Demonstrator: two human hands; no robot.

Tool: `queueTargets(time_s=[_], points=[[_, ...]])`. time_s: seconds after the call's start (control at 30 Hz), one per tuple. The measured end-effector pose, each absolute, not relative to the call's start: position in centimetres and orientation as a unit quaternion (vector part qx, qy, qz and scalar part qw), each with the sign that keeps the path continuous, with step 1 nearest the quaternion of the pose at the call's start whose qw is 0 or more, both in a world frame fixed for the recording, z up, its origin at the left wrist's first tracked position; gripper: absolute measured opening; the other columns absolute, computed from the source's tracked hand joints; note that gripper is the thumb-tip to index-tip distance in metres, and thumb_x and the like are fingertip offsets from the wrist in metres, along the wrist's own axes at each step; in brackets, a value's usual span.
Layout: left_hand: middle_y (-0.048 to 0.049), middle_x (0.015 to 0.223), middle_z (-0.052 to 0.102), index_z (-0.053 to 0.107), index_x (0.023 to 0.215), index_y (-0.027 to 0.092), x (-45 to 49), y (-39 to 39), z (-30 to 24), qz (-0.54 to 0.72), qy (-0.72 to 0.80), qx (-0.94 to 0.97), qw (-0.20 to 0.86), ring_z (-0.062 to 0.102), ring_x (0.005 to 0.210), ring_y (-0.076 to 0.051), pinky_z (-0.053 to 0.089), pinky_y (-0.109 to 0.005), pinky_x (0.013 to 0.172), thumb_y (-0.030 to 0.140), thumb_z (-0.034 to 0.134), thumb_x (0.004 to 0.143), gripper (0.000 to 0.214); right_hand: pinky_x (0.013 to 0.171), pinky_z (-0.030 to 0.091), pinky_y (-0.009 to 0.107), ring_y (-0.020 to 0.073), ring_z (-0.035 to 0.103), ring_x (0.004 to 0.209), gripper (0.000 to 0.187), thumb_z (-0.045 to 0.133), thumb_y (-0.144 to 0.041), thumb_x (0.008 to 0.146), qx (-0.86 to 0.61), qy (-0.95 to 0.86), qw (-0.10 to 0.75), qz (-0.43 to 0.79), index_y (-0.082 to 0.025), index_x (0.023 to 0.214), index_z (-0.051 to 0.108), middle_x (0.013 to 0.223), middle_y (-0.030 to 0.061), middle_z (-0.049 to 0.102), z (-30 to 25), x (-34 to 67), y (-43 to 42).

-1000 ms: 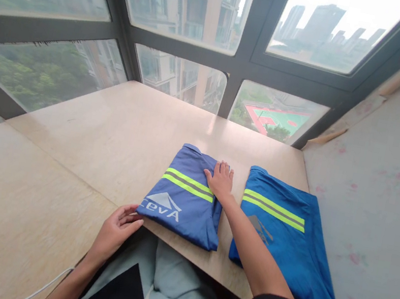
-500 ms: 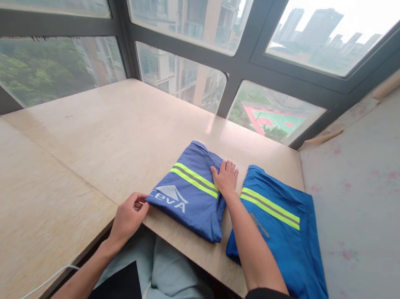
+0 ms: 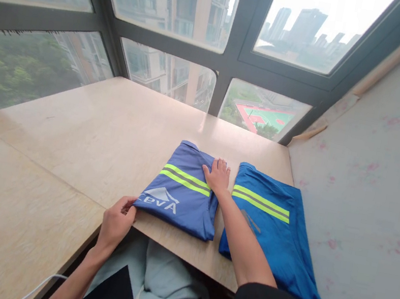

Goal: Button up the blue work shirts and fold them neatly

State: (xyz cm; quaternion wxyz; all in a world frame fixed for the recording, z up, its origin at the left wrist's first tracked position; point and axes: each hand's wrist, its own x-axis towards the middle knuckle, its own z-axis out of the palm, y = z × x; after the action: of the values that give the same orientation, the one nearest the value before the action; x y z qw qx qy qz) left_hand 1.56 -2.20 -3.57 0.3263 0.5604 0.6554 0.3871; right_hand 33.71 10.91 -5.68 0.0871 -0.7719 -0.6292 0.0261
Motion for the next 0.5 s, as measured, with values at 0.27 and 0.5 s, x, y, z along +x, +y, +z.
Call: queueTargets(time_s=[0.27,0.5], points=[[-0.0077,0.078,0.070,0.062,0.103,0.011,1.4,0.2,0.0,0.376,0.586,0.296,0.654,0.068,0.068,-0.018,0.059,-0.031,0.069,0.025,0.062,0.078,0.028,0.117,0.013,0.053,0.0320,0.016,0.148,0.072,0.025,-0.059,0.099,-0.768,-0.631,0.102,0.039,-0.009,0.151,0.031,0.160,0.0173,0.024,-6.0,33.8,11.1],[-0.0033,0.069,0.065,0.068,0.077,0.011,2.7,2.9,0.9,0.262,0.587,0.396,0.655,0.063,0.064,-0.017,0.053,-0.023,0.052,0.038,0.081,0.064,0.033,0.117,0.012,0.055,0.0313,0.015,0.149,0.069,0.028,-0.057,0.099,-0.759,-0.636,0.127,0.058,-0.011,0.150,0.034,0.160,0.0172,0.025,-6.2,34.0,11.1]])
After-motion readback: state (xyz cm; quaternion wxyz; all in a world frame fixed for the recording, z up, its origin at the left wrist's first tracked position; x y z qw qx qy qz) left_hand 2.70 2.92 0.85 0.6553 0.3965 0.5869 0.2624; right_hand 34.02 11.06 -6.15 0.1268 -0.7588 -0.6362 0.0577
